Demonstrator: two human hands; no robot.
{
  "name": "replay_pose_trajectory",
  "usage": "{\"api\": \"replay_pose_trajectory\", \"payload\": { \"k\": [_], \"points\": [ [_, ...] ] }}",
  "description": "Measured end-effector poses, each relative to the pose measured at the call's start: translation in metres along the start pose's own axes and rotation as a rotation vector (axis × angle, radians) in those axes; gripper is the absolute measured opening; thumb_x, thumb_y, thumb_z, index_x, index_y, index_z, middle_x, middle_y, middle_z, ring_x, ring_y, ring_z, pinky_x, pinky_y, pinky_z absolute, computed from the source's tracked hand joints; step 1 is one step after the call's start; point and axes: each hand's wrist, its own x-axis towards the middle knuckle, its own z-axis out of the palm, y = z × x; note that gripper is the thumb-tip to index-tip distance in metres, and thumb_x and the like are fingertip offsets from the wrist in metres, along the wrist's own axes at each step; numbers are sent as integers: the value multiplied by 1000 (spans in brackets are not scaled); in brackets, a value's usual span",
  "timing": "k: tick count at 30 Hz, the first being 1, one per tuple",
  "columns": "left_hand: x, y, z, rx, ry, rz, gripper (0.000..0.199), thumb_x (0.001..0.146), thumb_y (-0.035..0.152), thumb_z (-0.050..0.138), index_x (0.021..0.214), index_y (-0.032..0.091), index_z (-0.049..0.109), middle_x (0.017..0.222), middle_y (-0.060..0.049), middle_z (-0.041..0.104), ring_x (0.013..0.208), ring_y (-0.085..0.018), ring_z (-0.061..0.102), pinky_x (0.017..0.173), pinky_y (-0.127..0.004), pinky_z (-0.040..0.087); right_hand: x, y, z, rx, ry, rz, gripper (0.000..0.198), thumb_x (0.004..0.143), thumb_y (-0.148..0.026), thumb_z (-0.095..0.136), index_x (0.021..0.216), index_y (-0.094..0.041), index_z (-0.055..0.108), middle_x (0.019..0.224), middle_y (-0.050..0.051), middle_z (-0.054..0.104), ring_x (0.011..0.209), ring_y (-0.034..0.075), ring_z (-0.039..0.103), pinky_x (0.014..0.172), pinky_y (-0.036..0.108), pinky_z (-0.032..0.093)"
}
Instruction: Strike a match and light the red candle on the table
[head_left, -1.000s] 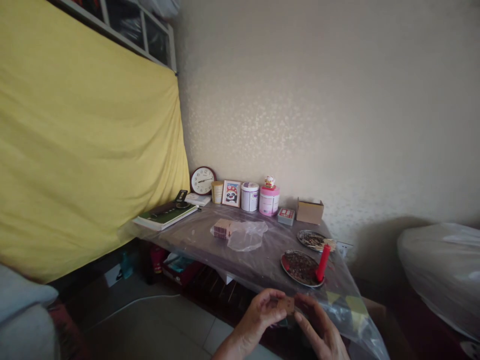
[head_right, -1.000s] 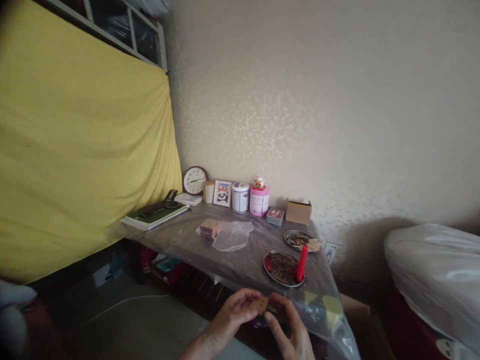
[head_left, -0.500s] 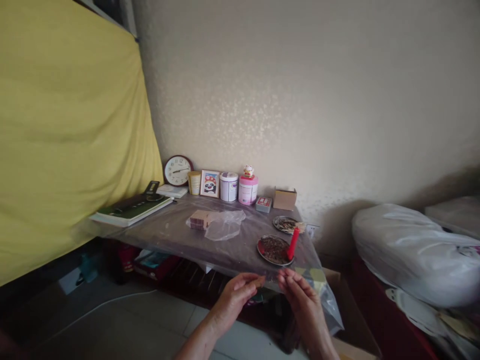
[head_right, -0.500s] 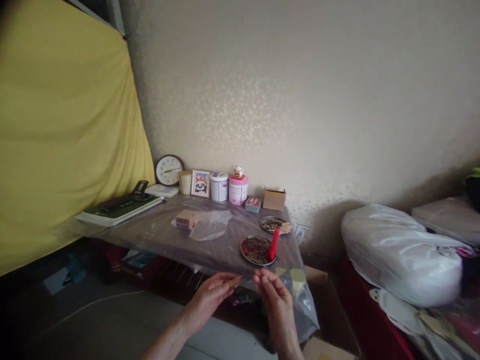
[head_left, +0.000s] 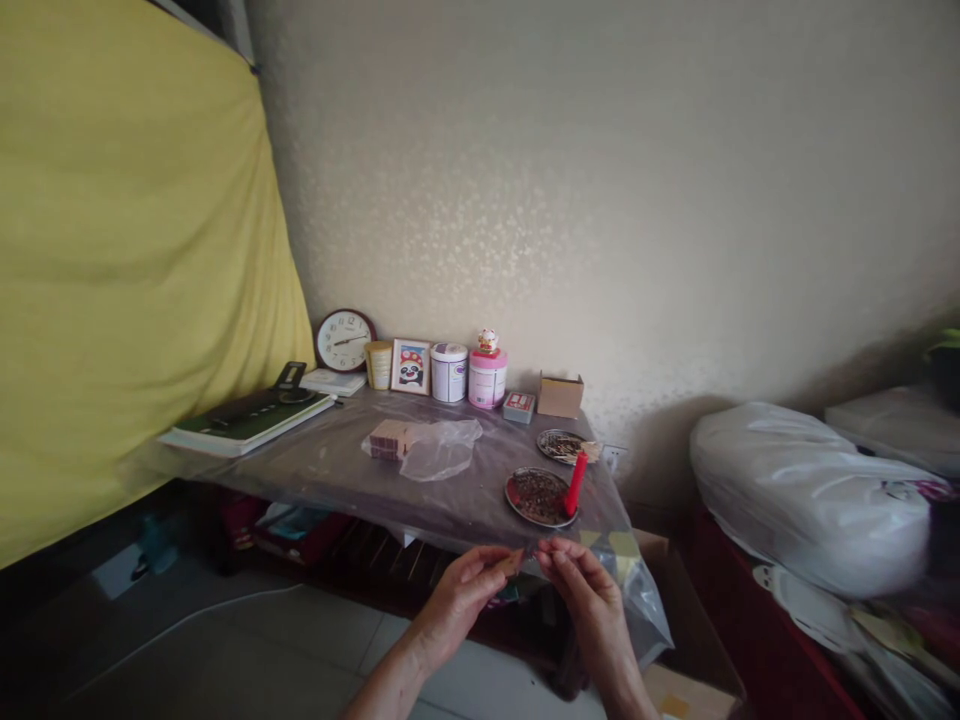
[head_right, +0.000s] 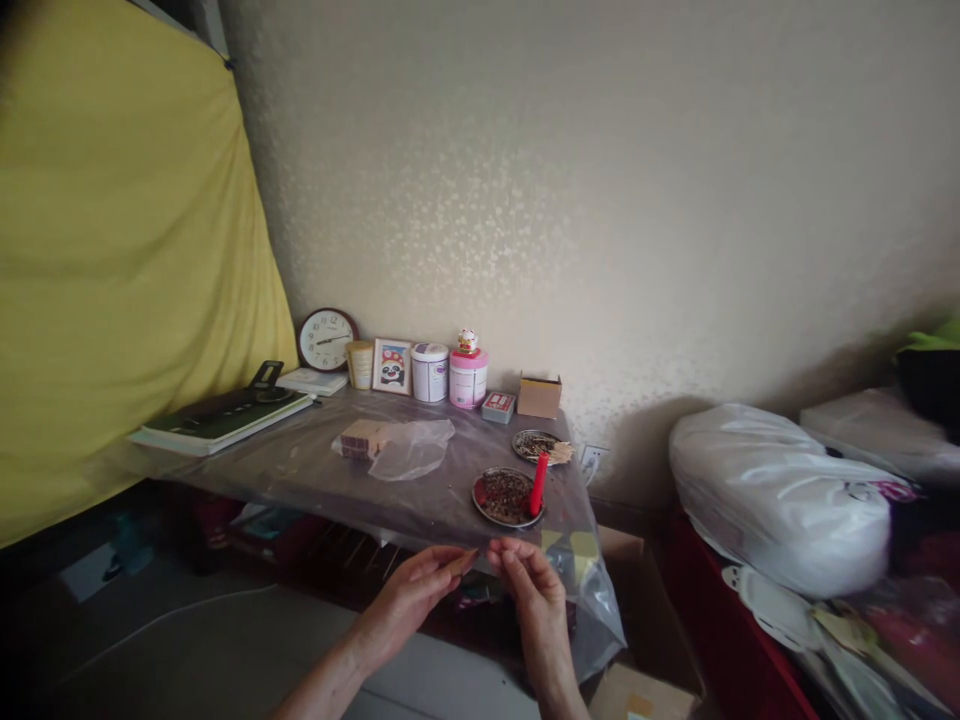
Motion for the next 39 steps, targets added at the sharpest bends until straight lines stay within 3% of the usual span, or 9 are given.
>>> {"api": "replay_pose_trajectory", "payload": {
  "k": [9,17,30,39],
  "points": [
    [3,-2,-1,13,17,3,26,73,24,67,98,13,66,107,-12,66,105,-25,55,91,-34,37,-3,5,0,-360,4,-227,23,73,-39,69,87,-21,68,90,3,70,88,19,63,83,27,49],
    [4,-7,-1,-1,63,10,19,73,24,70,88,12,67,93,-10,69,88,-20,60,80,-30,40,-5,7,-1,-711,-61,-426,25,79,-39,60,95,-21,66,95,5,69,88,20,64,80,24,50],
    [8,-11,-7,-58,73,40,30,61,21,77,88,13,67,93,-10,69,91,-23,59,83,-32,39,-6,1,4,-781,-119,-545,17,82,-36,58,88,-21,65,88,3,70,81,18,66,76,19,51],
    [9,-8,-4,-74,107,37,25,63,24,76,84,13,67,88,-7,68,84,-19,59,78,-29,39,-1,6,0,-903,-132,-653,20,85,-35,55,95,-20,64,93,5,71,83,17,68,76,18,53]
  ]
}}
